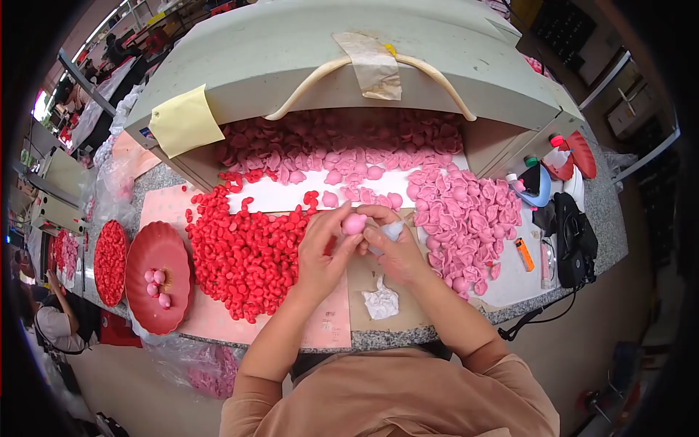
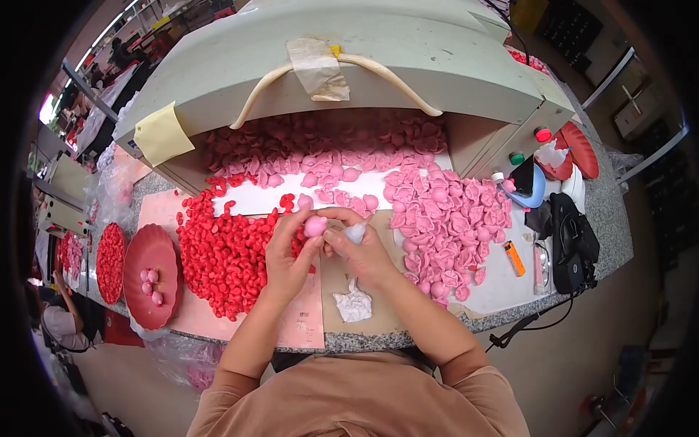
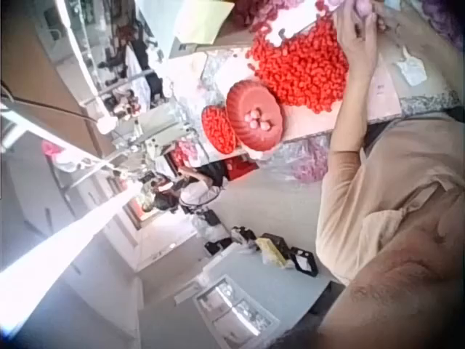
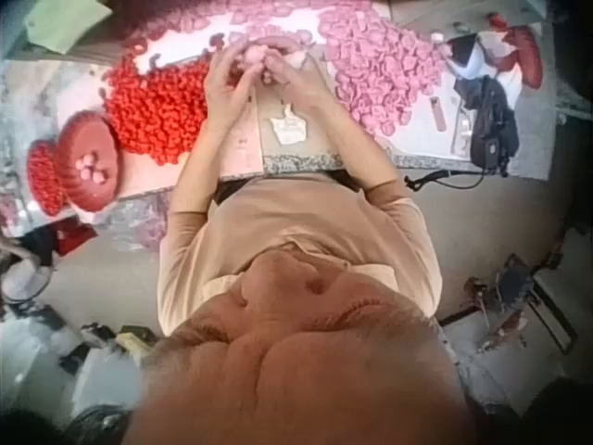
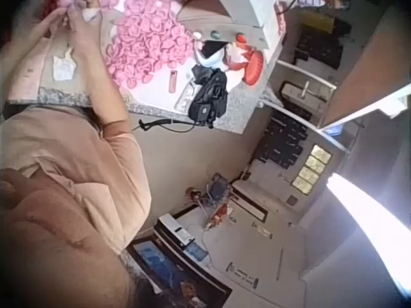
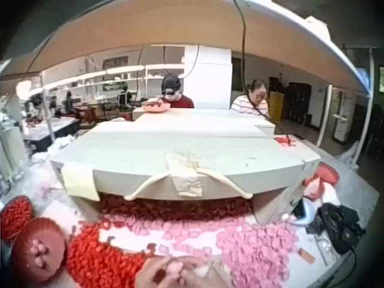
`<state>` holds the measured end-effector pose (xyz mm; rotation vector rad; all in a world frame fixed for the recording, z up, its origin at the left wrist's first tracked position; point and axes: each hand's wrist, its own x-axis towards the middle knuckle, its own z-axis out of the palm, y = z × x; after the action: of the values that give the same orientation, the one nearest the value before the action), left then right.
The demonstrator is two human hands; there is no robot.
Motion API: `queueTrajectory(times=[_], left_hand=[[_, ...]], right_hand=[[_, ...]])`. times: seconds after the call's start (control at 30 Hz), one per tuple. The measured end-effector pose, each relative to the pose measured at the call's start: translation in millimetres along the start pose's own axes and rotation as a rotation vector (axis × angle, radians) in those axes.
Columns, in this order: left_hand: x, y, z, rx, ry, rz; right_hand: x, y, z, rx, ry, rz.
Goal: Applying glue to small pink plastic parts and joining them together at a factory workbench.
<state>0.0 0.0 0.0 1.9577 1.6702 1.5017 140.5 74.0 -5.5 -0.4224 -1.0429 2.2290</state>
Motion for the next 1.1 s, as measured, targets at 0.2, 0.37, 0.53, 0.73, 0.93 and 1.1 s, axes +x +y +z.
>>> queueTrajectory(times=[0.2, 0.37, 0.53, 0.73, 0.93, 1.1], left_hand=[[3.6, -6.6, -3.2, -0.421, 0.093, -0.109], [2.3, -7.7, -1.0, -0.628, 0.064, -0.132], [0.1, -4.5, 3.9, -0.826, 0.062, -0.242], [-1.6, -4.7, 6.0, -0.834, 0.084, -0.214], [-3.6, -5.3, 4.8, -0.834, 0.089, -0.22], [-6.7, -7.2, 6.9, -0.971, 0.083, -0.299]], right_hand=[[0.9, -4.9, 2.5, -0.191, -0.022, -0.189], [2.5, -5.7, -2.2, -0.594, -0.071, -0.451], [-1.1, -4.7, 3.7, -0.617, 0.025, -0.459], [-4.8, -5.3, 8.7, -0.66, 0.071, -0.478], [-5.7, -5.0, 9.2, -0.71, 0.065, -0.519], [-4.7, 5.7, 9.6, -0.407, 0.08, -0.346]])
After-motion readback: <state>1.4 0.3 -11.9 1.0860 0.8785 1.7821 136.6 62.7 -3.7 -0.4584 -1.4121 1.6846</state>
